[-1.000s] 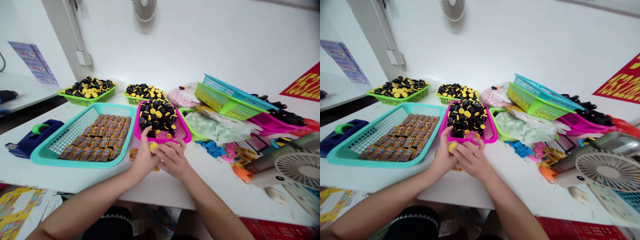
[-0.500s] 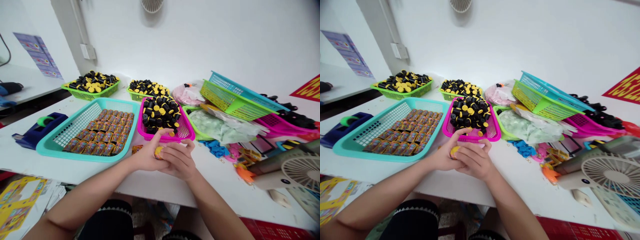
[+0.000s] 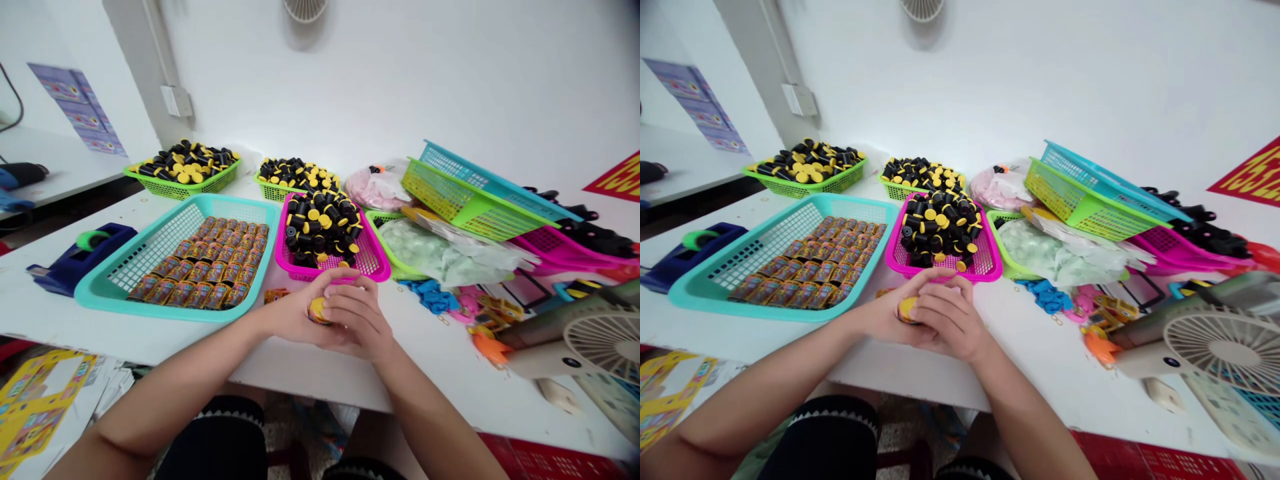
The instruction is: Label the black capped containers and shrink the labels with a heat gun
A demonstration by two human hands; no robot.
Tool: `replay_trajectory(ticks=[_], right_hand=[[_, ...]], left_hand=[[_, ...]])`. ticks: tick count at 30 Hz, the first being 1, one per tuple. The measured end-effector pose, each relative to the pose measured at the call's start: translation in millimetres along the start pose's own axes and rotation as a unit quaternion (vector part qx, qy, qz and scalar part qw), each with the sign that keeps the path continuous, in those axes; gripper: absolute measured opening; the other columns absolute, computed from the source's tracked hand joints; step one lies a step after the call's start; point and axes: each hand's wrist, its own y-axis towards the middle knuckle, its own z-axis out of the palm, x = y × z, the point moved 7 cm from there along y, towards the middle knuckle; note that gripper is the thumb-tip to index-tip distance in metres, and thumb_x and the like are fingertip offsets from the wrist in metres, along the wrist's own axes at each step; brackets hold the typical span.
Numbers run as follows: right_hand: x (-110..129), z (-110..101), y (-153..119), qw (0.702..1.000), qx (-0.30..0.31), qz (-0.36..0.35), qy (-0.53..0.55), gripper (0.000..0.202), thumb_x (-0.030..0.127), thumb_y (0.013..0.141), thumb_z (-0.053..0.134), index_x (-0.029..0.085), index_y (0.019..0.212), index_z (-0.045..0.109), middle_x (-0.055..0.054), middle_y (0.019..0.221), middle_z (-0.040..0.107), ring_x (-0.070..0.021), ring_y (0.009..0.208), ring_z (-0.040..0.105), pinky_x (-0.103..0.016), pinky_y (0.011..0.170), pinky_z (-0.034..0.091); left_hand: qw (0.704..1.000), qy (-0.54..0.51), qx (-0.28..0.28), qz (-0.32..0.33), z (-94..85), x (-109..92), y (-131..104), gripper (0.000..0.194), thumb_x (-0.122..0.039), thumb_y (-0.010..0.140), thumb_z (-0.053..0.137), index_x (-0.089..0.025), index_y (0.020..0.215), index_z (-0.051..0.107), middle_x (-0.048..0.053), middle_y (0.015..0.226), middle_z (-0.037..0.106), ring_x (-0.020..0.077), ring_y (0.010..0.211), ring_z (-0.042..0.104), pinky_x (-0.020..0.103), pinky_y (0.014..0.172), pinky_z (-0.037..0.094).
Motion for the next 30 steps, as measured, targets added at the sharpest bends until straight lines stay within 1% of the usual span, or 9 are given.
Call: replay_trajectory(ticks=[2,4,5,8,12,14,22,28,30], right_hand=[[9.2,-10.9,8.2,0.997,-0.042,-0.067,-0.021,0.048,0.037,0.082,0.067,0.030,0.127,0.051,-0.003,0.103,0.069,-0.0253,0.098,0.065,-0.048,0.093,0.046],[12.1,-16.8,14.7,0.993,-0.062,-0.099,-0.031,0.041,0.036,0.083,0.066,0.027,0.122,0.054,-0.005,0.099,0.071,-0.0246,0.096,0.066,-0.049,0.091,0.047],[11.1,-17.0,17.1,0.993,-0.059,-0.102,-0.031,0.038,0.036,0.084,0.066,0.026,0.119,0.055,-0.006,0.098,0.071,-0.0242,0.095,0.066,-0.049,0.090,0.048],[6.3,-13.7,18.2,0.993,-0.046,-0.110,-0.021,0.040,0.033,0.084,0.066,0.023,0.120,0.055,-0.009,0.101,0.070,-0.0249,0.099,0.066,-0.051,0.091,0.050],[0.0,-8.6,14.4,0.994,-0.038,-0.107,0.006,0.048,0.026,0.081,0.068,0.021,0.126,0.051,-0.011,0.106,0.069,-0.0249,0.104,0.065,-0.050,0.092,0.053],[0.1,-7.9,14.5,0.993,-0.041,-0.107,0.027,0.050,0.026,0.081,0.069,0.021,0.127,0.050,-0.011,0.106,0.068,-0.0243,0.103,0.065,-0.048,0.091,0.055],[8.1,-11.6,19.7,0.988,-0.079,-0.110,0.074,0.052,0.031,0.076,0.075,0.016,0.121,0.055,-0.013,0.102,0.070,-0.0240,0.097,0.067,-0.046,0.090,0.055],[3.5,-10.7,18.5,0.989,-0.076,-0.104,0.075,0.052,0.029,0.076,0.074,0.019,0.123,0.053,-0.011,0.104,0.071,-0.0235,0.098,0.067,-0.045,0.092,0.054],[-1.1,-8.3,17.2,0.990,-0.063,-0.104,0.065,0.052,0.029,0.077,0.073,0.021,0.124,0.053,-0.010,0.105,0.071,-0.0239,0.100,0.067,-0.046,0.094,0.053]], left_hand=[[0.997,0.035,-0.062,-0.018,-6.8,3.9,-0.4,0.083,-0.009,0.070,0.069,-0.028,0.140,0.028,0.005,0.105,0.061,0.0177,0.088,0.064,0.028,0.070,0.053],[0.989,0.077,-0.115,-0.042,-12.7,8.4,-1.7,0.085,-0.008,0.071,0.066,-0.027,0.142,0.023,-0.003,0.078,0.055,0.0099,0.061,0.054,0.020,0.053,0.044],[0.986,0.092,-0.129,-0.050,-13.8,10.4,-1.9,0.086,-0.008,0.072,0.065,-0.026,0.143,0.020,-0.007,0.070,0.049,0.0080,0.055,0.048,0.018,0.049,0.039],[0.979,0.111,-0.162,-0.058,-15.7,15.1,-2.1,0.087,-0.009,0.072,0.063,-0.023,0.143,0.015,-0.010,0.062,0.039,0.0067,0.049,0.039,0.016,0.045,0.031],[0.966,0.129,-0.217,-0.060,-19.6,18.8,-3.9,0.083,-0.013,0.073,0.063,-0.022,0.141,0.017,-0.008,0.067,0.044,0.0064,0.050,0.042,0.016,0.046,0.033],[0.967,0.128,-0.213,-0.056,-18.6,18.6,-3.8,0.082,-0.014,0.075,0.063,-0.022,0.141,0.015,-0.008,0.066,0.044,0.0064,0.050,0.043,0.016,0.047,0.033],[0.992,0.057,-0.116,-0.013,-9.5,8.2,1.0,0.086,-0.009,0.074,0.060,-0.019,0.144,0.011,-0.010,0.062,0.039,0.0048,0.048,0.039,0.014,0.044,0.031],[0.988,0.100,-0.116,-0.023,-13.1,9.0,1.6,0.085,-0.011,0.076,0.061,-0.019,0.145,0.011,-0.010,0.064,0.041,0.0058,0.051,0.042,0.016,0.047,0.035],[0.985,0.125,-0.118,-0.023,-15.3,12.5,3.1,0.086,-0.015,0.078,0.062,-0.019,0.145,0.008,-0.008,0.067,0.046,0.0071,0.053,0.047,0.018,0.051,0.039]])
